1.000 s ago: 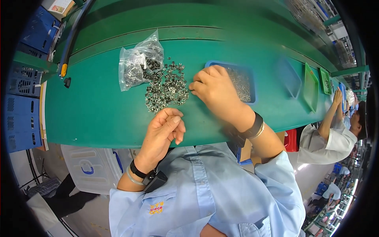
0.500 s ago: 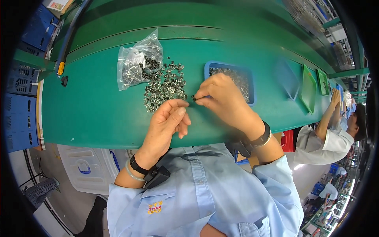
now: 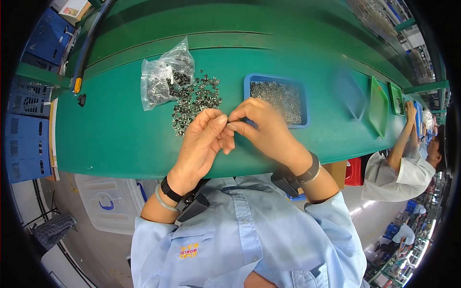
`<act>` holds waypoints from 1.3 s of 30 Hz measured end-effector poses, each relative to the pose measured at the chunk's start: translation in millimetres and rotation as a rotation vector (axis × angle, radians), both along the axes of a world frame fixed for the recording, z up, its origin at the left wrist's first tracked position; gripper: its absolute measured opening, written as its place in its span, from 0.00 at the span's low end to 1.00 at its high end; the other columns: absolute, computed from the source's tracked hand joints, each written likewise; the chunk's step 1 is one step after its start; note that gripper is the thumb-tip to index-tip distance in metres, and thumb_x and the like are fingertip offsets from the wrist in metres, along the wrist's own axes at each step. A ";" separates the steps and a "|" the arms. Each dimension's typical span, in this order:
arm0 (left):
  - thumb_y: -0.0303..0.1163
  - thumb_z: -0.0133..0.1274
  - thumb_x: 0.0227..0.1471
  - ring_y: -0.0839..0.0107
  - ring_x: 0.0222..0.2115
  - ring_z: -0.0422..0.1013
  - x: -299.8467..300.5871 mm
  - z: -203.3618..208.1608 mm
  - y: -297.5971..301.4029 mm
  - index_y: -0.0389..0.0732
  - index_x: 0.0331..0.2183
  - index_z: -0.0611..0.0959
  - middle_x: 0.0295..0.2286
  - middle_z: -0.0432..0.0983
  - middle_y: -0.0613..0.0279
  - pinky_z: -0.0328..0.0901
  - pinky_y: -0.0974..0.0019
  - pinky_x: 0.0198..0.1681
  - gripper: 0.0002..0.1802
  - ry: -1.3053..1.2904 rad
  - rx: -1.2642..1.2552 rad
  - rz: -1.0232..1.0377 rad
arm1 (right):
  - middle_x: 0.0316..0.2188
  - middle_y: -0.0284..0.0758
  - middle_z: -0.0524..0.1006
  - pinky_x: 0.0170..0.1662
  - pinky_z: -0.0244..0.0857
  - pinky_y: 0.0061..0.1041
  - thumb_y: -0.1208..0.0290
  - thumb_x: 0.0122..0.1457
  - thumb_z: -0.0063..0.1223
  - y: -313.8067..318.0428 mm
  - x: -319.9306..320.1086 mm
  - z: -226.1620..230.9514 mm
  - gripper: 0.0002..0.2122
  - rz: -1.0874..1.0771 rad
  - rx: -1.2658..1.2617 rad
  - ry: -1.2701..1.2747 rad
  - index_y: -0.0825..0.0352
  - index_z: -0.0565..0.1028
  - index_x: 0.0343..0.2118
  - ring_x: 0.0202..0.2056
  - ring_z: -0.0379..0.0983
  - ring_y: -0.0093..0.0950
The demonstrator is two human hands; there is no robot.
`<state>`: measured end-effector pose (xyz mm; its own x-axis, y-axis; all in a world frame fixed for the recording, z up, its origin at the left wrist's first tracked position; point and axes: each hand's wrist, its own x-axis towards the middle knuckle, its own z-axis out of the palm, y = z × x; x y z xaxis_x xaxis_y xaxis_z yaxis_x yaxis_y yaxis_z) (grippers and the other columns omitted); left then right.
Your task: The person picks up a small metal component from a blue tray and joins it with another piece from a pile on the table by hand. After joining the two parts together, the person places the assembled unit into a green tray.
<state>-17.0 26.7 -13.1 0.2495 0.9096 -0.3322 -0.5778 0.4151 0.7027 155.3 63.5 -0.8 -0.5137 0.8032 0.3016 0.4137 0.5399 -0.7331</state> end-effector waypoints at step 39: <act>0.36 0.45 0.60 0.80 0.16 0.66 -14.6 3.1 -8.6 0.39 0.34 0.74 0.23 0.73 0.62 0.57 0.77 0.17 0.10 -0.016 0.022 -0.101 | 0.27 0.31 0.74 0.34 0.61 0.30 0.74 0.47 0.60 -9.0 -10.8 7.3 0.07 -0.045 0.226 -0.022 0.62 0.75 0.30 0.31 0.71 0.33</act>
<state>-31.6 18.1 -10.0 0.3459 0.8863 -0.3080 -0.5449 0.4569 0.7031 144.5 54.5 6.5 -0.4871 0.7391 0.4653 0.4558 0.6696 -0.5864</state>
